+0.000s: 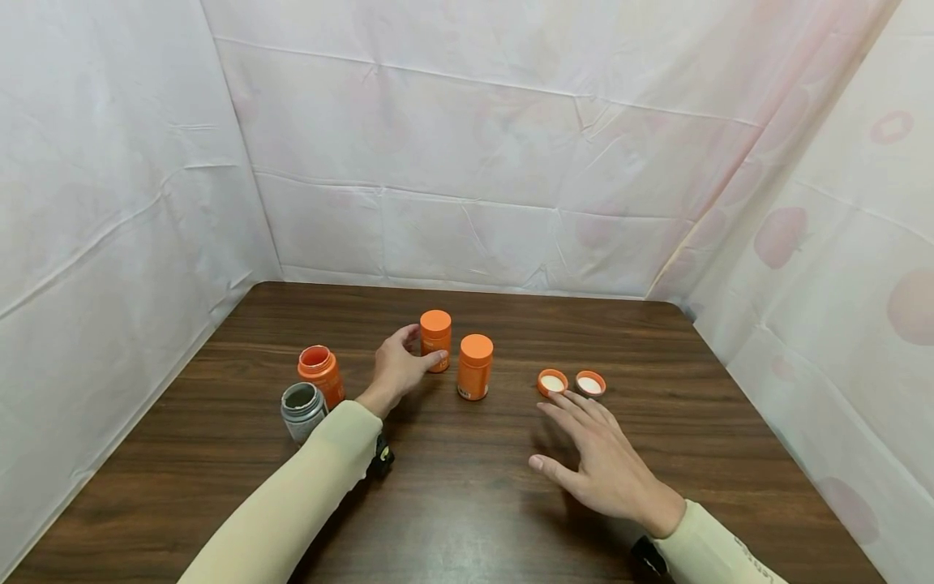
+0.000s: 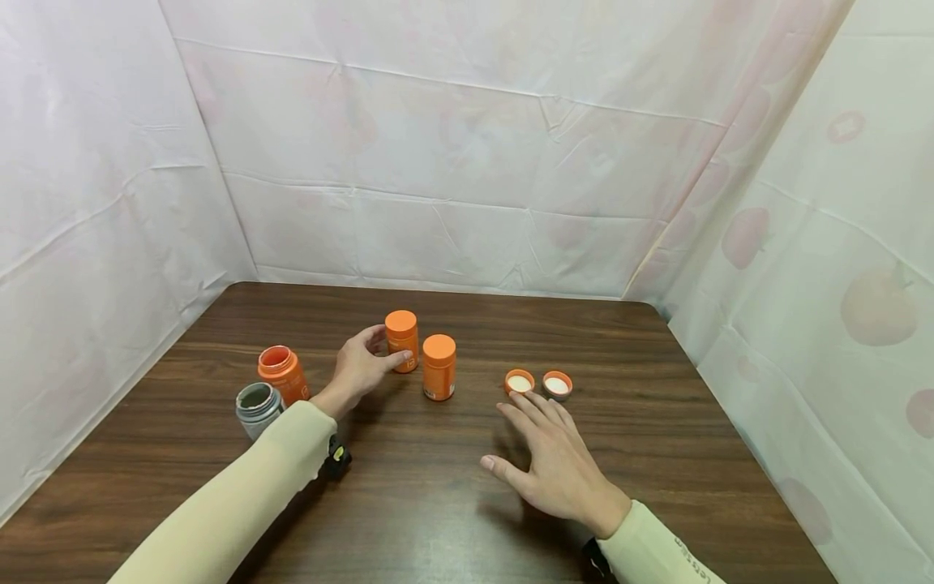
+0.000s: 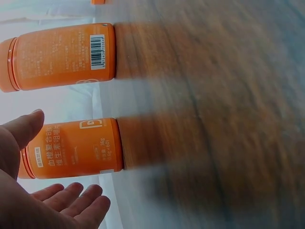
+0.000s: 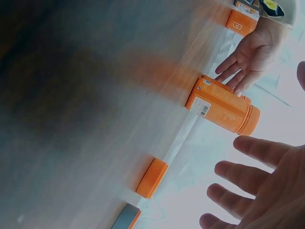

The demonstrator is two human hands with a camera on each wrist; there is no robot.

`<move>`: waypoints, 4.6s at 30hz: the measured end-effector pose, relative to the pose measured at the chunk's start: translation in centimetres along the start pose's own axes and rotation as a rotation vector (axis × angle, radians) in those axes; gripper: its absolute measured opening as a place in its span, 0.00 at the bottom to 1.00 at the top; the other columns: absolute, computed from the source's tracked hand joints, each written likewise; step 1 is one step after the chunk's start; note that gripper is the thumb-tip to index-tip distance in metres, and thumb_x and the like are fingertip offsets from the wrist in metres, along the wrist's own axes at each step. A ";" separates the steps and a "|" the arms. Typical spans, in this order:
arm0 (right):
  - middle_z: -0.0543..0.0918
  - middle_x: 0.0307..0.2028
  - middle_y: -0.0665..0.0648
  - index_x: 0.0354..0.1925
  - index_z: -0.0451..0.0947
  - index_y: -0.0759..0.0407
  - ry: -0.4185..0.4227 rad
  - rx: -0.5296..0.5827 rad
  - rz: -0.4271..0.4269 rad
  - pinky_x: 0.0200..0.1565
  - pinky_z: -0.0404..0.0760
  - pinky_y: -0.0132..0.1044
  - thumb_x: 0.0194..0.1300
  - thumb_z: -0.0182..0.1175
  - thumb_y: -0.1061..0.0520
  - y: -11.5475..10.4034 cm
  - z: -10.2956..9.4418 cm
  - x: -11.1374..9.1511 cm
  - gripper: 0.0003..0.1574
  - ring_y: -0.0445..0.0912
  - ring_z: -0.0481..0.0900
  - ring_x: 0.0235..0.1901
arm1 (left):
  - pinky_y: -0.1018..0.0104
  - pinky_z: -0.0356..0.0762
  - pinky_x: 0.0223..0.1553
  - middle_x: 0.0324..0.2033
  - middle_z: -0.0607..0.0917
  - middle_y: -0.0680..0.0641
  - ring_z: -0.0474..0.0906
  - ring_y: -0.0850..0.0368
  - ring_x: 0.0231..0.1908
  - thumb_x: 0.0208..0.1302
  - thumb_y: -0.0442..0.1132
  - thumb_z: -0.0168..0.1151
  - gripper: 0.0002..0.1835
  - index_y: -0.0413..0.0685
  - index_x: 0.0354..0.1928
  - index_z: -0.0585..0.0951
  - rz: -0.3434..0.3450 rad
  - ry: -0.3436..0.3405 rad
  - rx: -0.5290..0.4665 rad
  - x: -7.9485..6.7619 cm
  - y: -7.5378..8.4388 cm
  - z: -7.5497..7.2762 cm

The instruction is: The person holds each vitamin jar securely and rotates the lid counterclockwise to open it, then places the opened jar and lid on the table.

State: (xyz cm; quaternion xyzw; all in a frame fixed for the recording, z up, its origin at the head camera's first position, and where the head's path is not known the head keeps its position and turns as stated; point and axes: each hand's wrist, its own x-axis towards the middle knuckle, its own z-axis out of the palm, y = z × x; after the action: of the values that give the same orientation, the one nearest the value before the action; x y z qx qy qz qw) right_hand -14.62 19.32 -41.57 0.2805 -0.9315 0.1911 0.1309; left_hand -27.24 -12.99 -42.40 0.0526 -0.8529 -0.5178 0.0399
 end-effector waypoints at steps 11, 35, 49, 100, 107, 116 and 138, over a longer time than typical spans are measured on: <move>0.68 0.73 0.52 0.71 0.72 0.49 0.002 0.000 0.006 0.69 0.56 0.61 0.66 0.61 0.27 0.1 0.0 -0.1 0.45 0.55 0.60 0.74 | 0.47 0.71 0.64 0.63 0.80 0.44 0.74 0.45 0.64 0.65 0.48 0.73 0.34 0.50 0.71 0.74 -0.007 -0.005 -0.055 0.4 0.0 0.4; 0.67 0.74 0.52 0.72 0.71 0.47 -0.009 -0.005 0.007 0.69 0.55 0.62 0.66 0.61 0.26 0.0 0.0 0.1 0.46 0.54 0.59 0.74 | 0.50 0.75 0.58 0.55 0.81 0.42 0.77 0.46 0.56 0.68 0.49 0.70 0.28 0.45 0.65 0.75 0.068 0.093 -0.047 -1.9 0.9 0.0; 0.68 0.73 0.52 0.72 0.71 0.47 -0.009 -0.003 0.002 0.69 0.56 0.64 0.66 0.61 0.26 0.0 -0.1 0.1 0.46 0.53 0.59 0.74 | 0.48 0.74 0.58 0.54 0.80 0.40 0.77 0.45 0.55 0.68 0.49 0.70 0.30 0.40 0.64 0.73 0.140 0.110 -0.010 -4.2 1.0 -0.7; 0.70 0.72 0.53 0.72 0.70 0.50 0.005 0.063 -0.025 0.69 0.57 0.62 0.66 0.63 0.29 -0.4 0.2 0.1 0.45 0.60 0.64 0.72 | 0.45 0.78 0.55 0.49 0.85 0.45 0.80 0.49 0.50 0.62 0.42 0.75 0.26 0.45 0.59 0.77 0.281 0.010 0.011 -10.3 1.4 -1.1; 0.72 0.71 0.52 0.72 0.70 0.47 0.012 0.094 -0.014 0.68 0.59 0.61 0.66 0.64 0.30 -0.4 0.2 0.1 0.44 0.57 0.65 0.71 | 0.45 0.79 0.54 0.48 0.86 0.45 0.81 0.50 0.50 0.60 0.40 0.77 0.25 0.45 0.57 0.78 0.313 -0.001 0.008 -10.9 1.3 -0.9; 0.72 0.70 0.52 0.71 0.70 0.49 0.022 0.123 -0.010 0.67 0.61 0.62 0.66 0.65 0.31 -0.6 0.3 0.0 0.44 0.56 0.65 0.72 | 0.45 0.78 0.56 0.50 0.85 0.45 0.82 0.49 0.52 0.59 0.38 0.78 0.27 0.45 0.58 0.78 0.315 -0.042 0.008 -11.6 1.4 -0.8; 0.74 0.67 0.44 0.71 0.70 0.45 0.055 0.253 0.020 0.63 0.71 0.53 0.66 0.68 0.37 -1.4 0.3 0.1 0.40 0.45 0.69 0.69 | 0.51 0.79 0.50 0.45 0.86 0.55 0.81 0.59 0.44 0.54 0.37 0.81 0.27 0.53 0.56 0.80 0.401 -0.118 0.019 -12.9 1.2 -0.1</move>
State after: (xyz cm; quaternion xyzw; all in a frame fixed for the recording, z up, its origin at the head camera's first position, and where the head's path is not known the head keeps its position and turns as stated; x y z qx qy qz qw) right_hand -13.97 18.06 -41.46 0.2801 -0.8987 0.3161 0.1179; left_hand -14.49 -10.82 -41.43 -0.1480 -0.8522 -0.4935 0.0916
